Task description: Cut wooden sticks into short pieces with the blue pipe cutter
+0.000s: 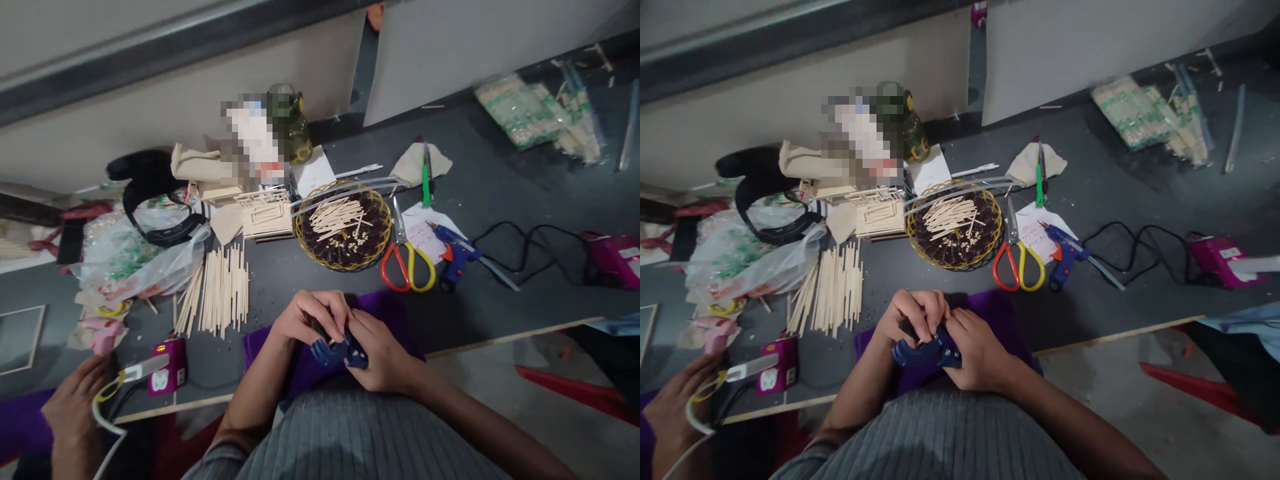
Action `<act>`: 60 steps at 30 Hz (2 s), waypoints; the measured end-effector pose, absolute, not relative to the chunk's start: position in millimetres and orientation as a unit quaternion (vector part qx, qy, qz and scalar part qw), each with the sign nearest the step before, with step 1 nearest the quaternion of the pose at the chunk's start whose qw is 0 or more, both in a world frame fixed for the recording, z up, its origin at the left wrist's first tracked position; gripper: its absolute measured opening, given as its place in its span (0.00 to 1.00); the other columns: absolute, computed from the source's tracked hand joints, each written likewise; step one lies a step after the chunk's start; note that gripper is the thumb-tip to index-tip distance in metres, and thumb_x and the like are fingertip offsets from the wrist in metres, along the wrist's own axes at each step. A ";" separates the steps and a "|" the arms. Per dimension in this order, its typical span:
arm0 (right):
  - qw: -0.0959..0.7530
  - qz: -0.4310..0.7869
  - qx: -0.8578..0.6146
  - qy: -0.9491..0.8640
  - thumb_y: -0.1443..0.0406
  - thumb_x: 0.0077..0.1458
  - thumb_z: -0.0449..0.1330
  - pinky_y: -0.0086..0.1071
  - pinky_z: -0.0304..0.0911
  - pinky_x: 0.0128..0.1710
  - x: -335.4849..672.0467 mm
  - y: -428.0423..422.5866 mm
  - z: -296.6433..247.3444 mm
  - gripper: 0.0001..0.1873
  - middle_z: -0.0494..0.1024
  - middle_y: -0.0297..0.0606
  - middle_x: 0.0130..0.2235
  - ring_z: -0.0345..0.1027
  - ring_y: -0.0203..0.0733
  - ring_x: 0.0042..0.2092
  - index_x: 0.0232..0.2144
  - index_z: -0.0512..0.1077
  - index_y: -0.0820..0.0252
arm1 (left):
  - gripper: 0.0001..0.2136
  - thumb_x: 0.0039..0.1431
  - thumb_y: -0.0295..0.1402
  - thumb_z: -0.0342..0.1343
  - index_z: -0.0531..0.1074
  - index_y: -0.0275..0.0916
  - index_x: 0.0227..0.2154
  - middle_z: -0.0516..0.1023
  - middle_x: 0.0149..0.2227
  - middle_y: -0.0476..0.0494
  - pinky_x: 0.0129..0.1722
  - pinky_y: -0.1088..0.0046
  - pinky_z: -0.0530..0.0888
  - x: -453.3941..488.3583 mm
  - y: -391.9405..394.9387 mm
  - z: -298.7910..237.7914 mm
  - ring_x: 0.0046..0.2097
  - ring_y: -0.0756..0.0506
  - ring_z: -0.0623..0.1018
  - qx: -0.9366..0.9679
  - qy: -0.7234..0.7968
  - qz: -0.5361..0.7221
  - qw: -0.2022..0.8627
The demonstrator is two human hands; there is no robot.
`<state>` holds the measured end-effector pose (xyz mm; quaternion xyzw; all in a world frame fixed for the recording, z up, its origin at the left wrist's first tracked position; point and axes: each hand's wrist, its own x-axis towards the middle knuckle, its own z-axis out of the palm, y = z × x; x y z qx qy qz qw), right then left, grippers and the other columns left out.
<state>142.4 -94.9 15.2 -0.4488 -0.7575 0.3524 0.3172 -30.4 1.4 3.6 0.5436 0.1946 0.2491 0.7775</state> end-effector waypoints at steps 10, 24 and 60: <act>0.300 0.391 -0.470 -0.732 0.67 0.46 0.56 0.37 0.64 0.36 145.2 -95.0 10.6 0.11 0.74 0.42 0.33 0.68 0.47 0.36 0.35 0.64 0.57 | 0.17 0.36 0.55 0.68 0.82 0.46 0.19 0.75 0.22 0.36 0.39 0.56 0.74 -23.6 5.9 -1.4 0.34 0.37 0.77 0.517 0.184 0.228 0.805; 0.271 0.548 -0.504 -0.610 0.63 0.54 0.58 0.30 0.62 0.31 154.6 -78.5 3.9 0.04 0.73 0.35 0.28 0.66 0.38 0.29 0.29 0.68 0.58 | 0.12 0.41 0.42 0.71 0.83 0.40 0.27 0.77 0.30 0.37 0.36 0.62 0.75 -18.3 10.7 -6.8 0.33 0.41 0.77 0.464 0.228 0.292 0.804; 0.329 0.519 -0.492 -0.616 0.61 0.53 0.58 0.27 0.51 0.23 136.7 -61.2 -31.8 0.13 0.61 0.26 0.19 0.53 0.30 0.21 0.21 0.61 0.58 | 0.13 0.40 0.40 0.71 0.82 0.36 0.27 0.74 0.30 0.45 0.18 0.80 0.61 -21.8 7.6 -29.0 0.21 0.57 0.67 0.363 0.270 0.381 0.806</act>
